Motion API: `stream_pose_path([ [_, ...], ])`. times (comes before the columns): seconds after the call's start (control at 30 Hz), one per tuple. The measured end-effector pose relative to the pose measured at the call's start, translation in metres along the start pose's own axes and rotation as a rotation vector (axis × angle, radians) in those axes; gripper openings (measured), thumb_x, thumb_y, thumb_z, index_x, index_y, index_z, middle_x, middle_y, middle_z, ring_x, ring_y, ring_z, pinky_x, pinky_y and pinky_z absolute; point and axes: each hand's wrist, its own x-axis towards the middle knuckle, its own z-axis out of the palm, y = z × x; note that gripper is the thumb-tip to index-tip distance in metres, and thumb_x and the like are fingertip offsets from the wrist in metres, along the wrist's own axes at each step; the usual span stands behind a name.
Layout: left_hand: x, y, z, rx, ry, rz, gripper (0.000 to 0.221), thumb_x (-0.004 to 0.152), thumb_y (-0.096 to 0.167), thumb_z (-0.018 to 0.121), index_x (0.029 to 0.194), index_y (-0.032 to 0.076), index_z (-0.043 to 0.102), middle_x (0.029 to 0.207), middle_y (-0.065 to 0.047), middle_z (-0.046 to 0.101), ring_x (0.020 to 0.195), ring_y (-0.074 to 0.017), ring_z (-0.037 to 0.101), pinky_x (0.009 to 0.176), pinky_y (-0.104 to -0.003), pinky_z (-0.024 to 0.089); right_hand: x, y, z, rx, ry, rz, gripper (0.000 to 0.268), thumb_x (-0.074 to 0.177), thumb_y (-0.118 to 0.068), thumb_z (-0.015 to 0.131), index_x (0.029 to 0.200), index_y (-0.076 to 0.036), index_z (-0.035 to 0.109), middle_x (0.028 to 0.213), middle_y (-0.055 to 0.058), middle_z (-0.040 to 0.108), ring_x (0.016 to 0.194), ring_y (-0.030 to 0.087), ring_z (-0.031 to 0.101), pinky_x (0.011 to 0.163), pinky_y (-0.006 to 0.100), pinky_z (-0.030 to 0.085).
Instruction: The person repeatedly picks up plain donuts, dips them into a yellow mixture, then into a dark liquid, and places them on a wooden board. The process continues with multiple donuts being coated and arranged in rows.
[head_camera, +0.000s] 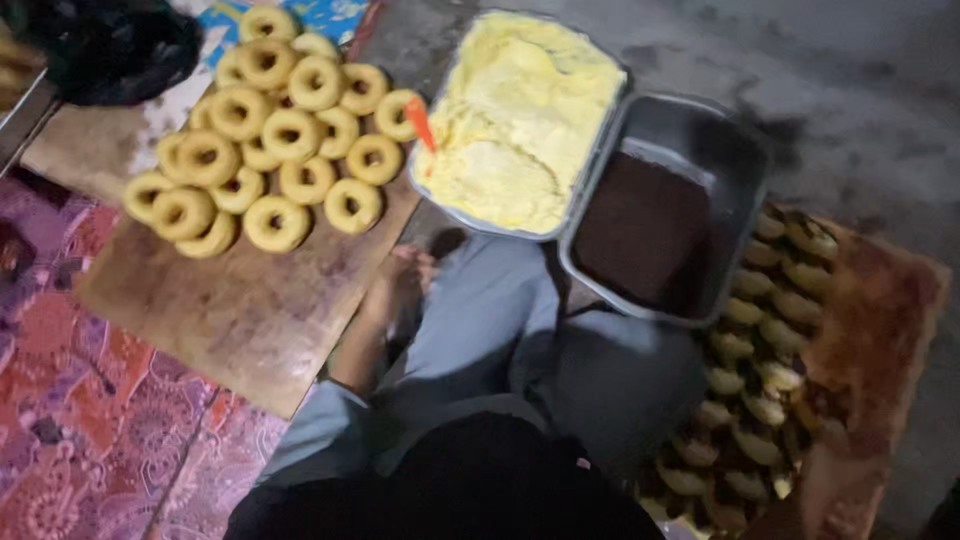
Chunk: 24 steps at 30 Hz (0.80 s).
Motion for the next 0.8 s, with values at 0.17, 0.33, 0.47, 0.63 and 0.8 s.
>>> stream_pose_path([
  [0.17, 0.038, 0.077, -0.126, 0.652, 1.056, 0.52, 0.029, 0.098, 0.027, 0.063, 0.1, -0.002, 0.065, 0.078, -0.006, 0.067, 0.065, -0.0138, 0.059, 0.057, -0.03, 0.049, -0.045, 0.004, -0.036, 0.005, 0.29, 0.06, 0.064, 0.087, -0.017, 0.084, 0.14, 0.001, 0.053, 0.128, 0.019, 0.06, 0.117, 0.03, 0.056, 0.102, 0.043, 0.047],
  [0.33, 0.086, 0.083, -0.1, 1.665, 1.123, 0.277, 0.05, 0.076, 0.056, 0.087, 0.094, 0.011, 0.075, 0.097, -0.029, 0.066, 0.087, -0.0493, 0.062, 0.07, -0.071, 0.051, -0.083, -0.034, 0.001, 0.178, 0.444, -0.106, 0.051, 0.093, -0.013, 0.082, 0.137, 0.001, 0.058, 0.123, 0.019, 0.062, 0.112, 0.029, 0.058, 0.099, 0.044, 0.048],
  [0.47, 0.115, 0.077, -0.046, 1.11, 0.931, 0.285, 0.059, 0.082, 0.034, 0.079, 0.123, -0.003, 0.057, 0.12, -0.028, 0.062, 0.112, -0.0449, 0.061, 0.099, -0.052, 0.05, -0.095, -0.072, -0.001, 0.254, 0.43, -0.246, 0.043, 0.097, -0.011, 0.082, 0.134, 0.001, 0.063, 0.118, 0.019, 0.063, 0.107, 0.029, 0.058, 0.098, 0.044, 0.049],
  [0.63, 0.175, 0.088, -0.026, 1.275, 1.07, 0.459, 0.082, 0.063, 0.038, 0.095, 0.116, -0.005, 0.051, 0.114, -0.028, 0.06, 0.113, -0.0533, 0.054, 0.093, -0.062, 0.043, -0.105, -0.088, -0.007, 0.266, 0.463, -0.215, 0.038, 0.095, -0.008, 0.078, 0.128, 0.001, 0.062, 0.118, 0.015, 0.065, 0.107, 0.027, 0.061, 0.096, 0.042, 0.049],
  [0.8, 0.177, 0.076, -0.012, 0.894, 0.914, 0.506, 0.079, 0.065, 0.02, 0.084, 0.132, -0.003, 0.05, 0.117, -0.025, 0.064, 0.107, -0.0429, 0.063, 0.091, -0.05, 0.051, -0.105, -0.133, 0.024, 0.501, 0.341, -0.389, 0.023, 0.101, -0.011, 0.072, 0.12, -0.002, 0.063, 0.115, 0.013, 0.066, 0.105, 0.021, 0.063, 0.099, 0.036, 0.051],
])
